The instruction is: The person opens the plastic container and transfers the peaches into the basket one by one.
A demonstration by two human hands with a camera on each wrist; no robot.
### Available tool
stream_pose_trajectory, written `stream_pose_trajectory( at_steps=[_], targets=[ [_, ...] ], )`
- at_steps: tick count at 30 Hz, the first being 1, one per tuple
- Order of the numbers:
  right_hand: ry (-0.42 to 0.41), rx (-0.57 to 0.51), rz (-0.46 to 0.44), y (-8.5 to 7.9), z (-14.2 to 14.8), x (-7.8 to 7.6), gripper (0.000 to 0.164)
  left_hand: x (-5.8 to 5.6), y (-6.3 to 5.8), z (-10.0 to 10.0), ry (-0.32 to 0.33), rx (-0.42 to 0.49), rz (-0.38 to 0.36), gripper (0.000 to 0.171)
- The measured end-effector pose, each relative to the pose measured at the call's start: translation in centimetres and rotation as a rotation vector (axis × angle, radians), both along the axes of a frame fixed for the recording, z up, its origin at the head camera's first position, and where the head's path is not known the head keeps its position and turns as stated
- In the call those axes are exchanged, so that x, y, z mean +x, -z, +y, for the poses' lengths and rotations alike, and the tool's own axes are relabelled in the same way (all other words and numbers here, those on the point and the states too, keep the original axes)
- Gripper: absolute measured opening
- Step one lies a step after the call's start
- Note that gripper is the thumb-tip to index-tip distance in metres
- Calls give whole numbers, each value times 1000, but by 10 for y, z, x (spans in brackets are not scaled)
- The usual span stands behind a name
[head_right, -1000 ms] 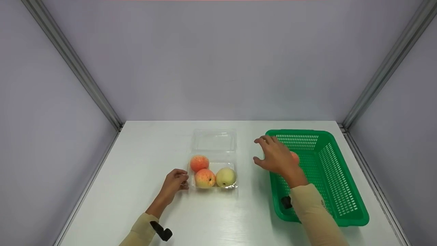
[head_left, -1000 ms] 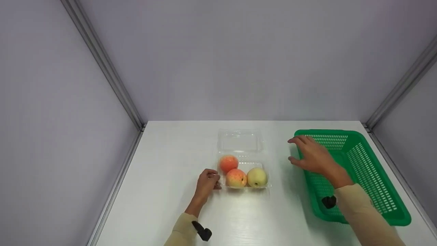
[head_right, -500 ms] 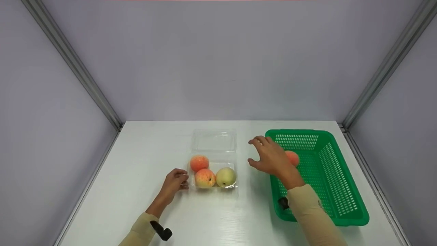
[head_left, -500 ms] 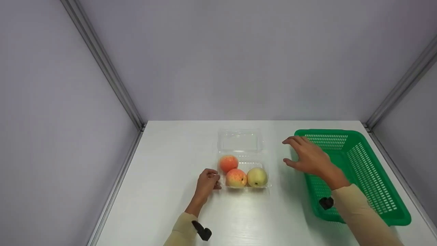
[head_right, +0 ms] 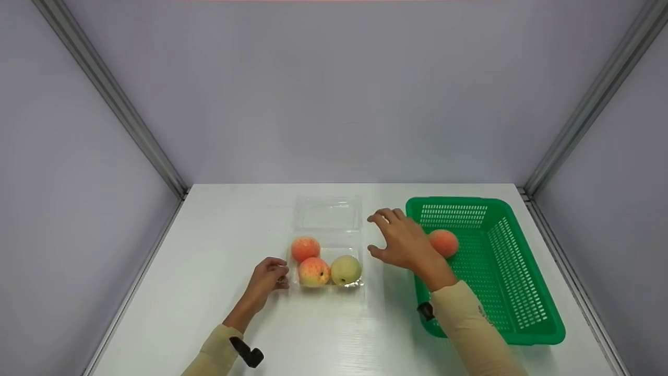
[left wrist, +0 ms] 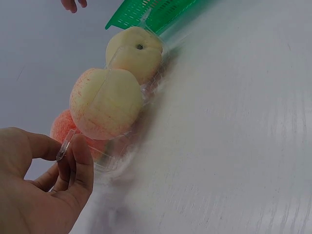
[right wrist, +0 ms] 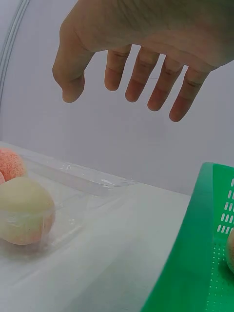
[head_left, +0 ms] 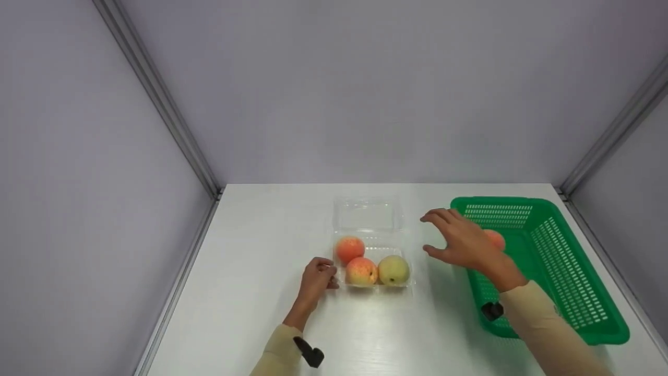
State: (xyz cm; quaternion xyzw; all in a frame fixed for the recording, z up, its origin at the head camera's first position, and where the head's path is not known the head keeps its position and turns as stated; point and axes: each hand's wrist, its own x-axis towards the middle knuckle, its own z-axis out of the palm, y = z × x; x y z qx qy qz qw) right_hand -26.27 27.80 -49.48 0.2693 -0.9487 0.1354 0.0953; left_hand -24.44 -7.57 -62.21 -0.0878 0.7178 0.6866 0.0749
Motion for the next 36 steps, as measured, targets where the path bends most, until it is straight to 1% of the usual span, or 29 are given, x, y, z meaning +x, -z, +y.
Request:
stream_pose_trajectory(
  at_steps=[4,11,18,26,32,36],
  targets=[
    [-18,7,7,0,-5,1,59,0,0,0,3,4,5,29],
    [-23,29,16,3,-16,4,59,1,0,-1,3,0,-1,29],
    [-43,-1,25,9,-25,6,61,1,-1,0,3,-21,-7,29],
    [-87,-14,29,15,-34,7,60,0,1,-1,6,-2,-1,29],
    [-104,-32,28,18,-40,7,59,0,2,-1,8,7,6,27],
    [-126,-44,48,21,-42,7,58,0,2,-1,10,22,7,29]
  ],
)
